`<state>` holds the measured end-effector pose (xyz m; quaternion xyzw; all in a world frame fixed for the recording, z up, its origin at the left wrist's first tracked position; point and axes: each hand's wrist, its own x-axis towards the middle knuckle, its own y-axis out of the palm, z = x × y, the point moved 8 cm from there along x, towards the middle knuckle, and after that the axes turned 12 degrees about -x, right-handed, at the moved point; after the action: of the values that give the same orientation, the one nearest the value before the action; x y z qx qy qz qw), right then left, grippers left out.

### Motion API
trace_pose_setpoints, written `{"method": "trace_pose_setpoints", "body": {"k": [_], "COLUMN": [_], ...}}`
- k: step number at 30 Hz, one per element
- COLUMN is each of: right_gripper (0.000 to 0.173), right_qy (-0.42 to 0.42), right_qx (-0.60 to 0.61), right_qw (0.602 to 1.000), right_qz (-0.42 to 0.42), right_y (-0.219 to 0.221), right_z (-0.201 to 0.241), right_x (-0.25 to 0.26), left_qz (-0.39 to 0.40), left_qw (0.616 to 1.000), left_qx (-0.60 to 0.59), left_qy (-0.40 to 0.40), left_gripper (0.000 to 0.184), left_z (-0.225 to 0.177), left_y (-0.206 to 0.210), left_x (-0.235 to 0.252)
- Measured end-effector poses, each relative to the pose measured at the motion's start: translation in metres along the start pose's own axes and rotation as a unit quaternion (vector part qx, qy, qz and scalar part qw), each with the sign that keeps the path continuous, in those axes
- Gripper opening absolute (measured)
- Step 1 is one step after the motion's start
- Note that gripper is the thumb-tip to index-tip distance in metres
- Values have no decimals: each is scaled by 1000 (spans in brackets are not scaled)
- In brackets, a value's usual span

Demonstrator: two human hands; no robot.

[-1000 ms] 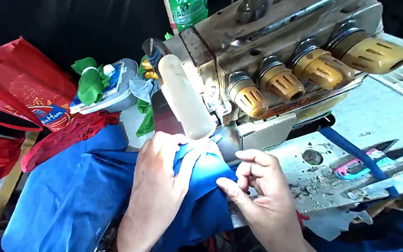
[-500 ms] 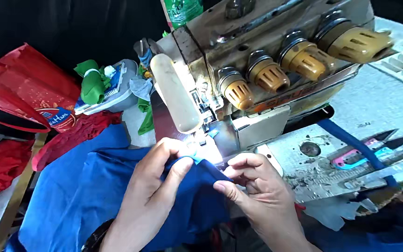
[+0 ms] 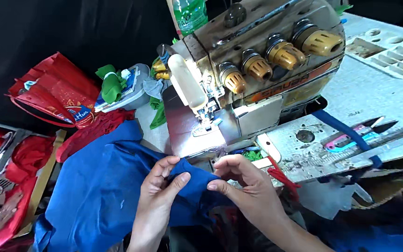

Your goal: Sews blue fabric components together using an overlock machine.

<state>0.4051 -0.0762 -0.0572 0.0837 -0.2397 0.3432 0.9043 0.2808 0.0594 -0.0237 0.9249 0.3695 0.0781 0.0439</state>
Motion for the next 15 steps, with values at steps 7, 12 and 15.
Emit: {"method": "trace_pose_setpoints", "body": {"k": [7,12,15], "right_gripper": [26,29,21], "right_qy": [20,47,89], "right_qx": [4,-5,-4], "right_qw": [1000,998,993], "right_qz": [13,49,79], "right_y": [0,4,7], "right_z": [-7,-12,-17], "right_x": [-7,-12,-15], "left_qz": [1,64,113], "left_qw": [998,994,987], "left_qx": [-13,-29,-44], "left_qy": [56,83,110], "left_gripper": [16,21,21], "left_z": [-5,-5,-8], "left_y": [0,9,15], "left_x": [-4,-7,-8]}}
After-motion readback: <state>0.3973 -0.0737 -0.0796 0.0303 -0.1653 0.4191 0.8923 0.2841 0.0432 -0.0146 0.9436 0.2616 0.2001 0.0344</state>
